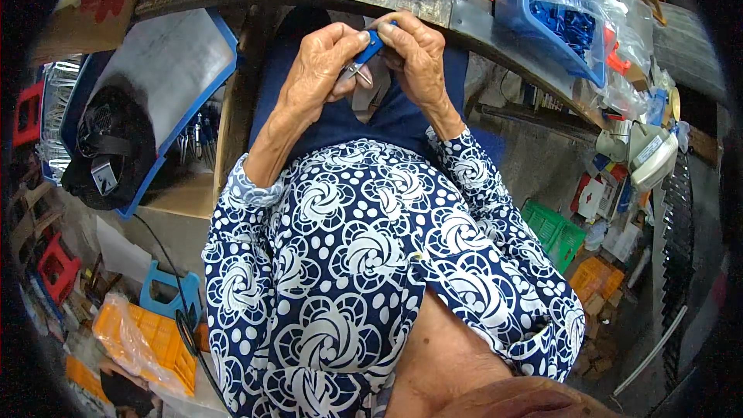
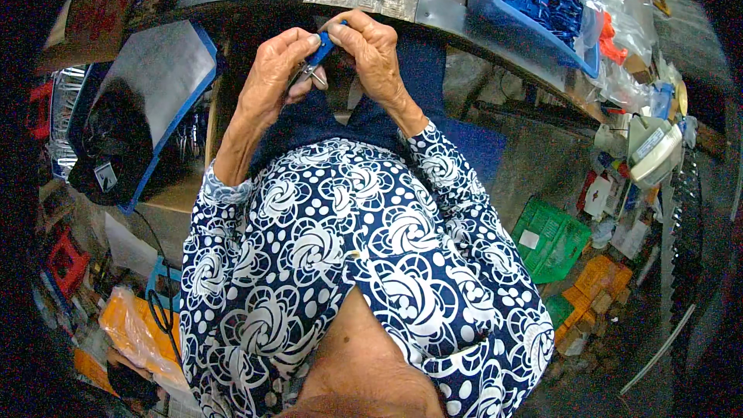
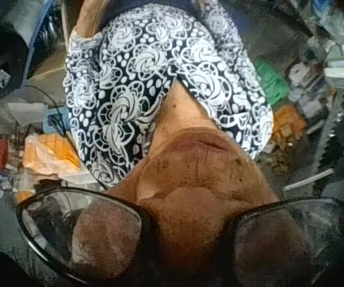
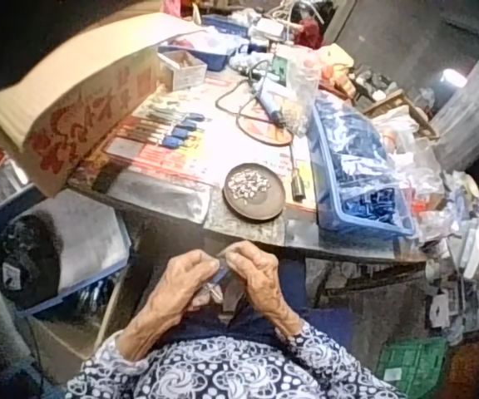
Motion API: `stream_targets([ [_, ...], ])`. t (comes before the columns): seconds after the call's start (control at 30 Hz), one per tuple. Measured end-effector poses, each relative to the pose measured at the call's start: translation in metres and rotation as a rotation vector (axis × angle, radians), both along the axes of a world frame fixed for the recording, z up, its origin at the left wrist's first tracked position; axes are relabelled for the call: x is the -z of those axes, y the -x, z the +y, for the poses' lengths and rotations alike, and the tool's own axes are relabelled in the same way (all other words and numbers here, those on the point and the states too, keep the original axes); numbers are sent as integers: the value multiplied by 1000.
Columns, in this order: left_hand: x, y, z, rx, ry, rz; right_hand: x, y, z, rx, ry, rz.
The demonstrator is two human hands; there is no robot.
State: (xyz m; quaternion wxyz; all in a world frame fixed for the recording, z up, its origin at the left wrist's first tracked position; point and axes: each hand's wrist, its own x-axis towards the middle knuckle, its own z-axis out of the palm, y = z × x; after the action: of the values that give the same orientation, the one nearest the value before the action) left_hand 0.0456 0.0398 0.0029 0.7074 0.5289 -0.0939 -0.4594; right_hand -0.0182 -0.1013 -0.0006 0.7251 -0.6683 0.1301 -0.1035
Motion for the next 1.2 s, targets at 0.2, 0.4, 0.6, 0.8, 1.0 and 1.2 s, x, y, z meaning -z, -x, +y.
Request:
stream_targets([
  [0.2, 0, 1, -1, -60, 31, 59, -1, -1, -5, -68, -16, 21],
  [0.4, -1, -15, 13, 64, 4, 17, -27, -7, -4, -174, 195, 209],
  [0.6, -12, -40, 37, 150, 51, -122, -48, -29, -2, -497, 796, -175],
  [0.8, -28, -61, 50, 110, -36, -313, -59, -64, 14, -595, 1464, -485],
  [1.0, -38, -106, 51, 133, -99, -752, -64, -106, 17, -582, 1598, -683],
  [1.2, -43, -123, 50, -263, -455, -1243, -51, -148, 11, -480, 1552, -582],
])
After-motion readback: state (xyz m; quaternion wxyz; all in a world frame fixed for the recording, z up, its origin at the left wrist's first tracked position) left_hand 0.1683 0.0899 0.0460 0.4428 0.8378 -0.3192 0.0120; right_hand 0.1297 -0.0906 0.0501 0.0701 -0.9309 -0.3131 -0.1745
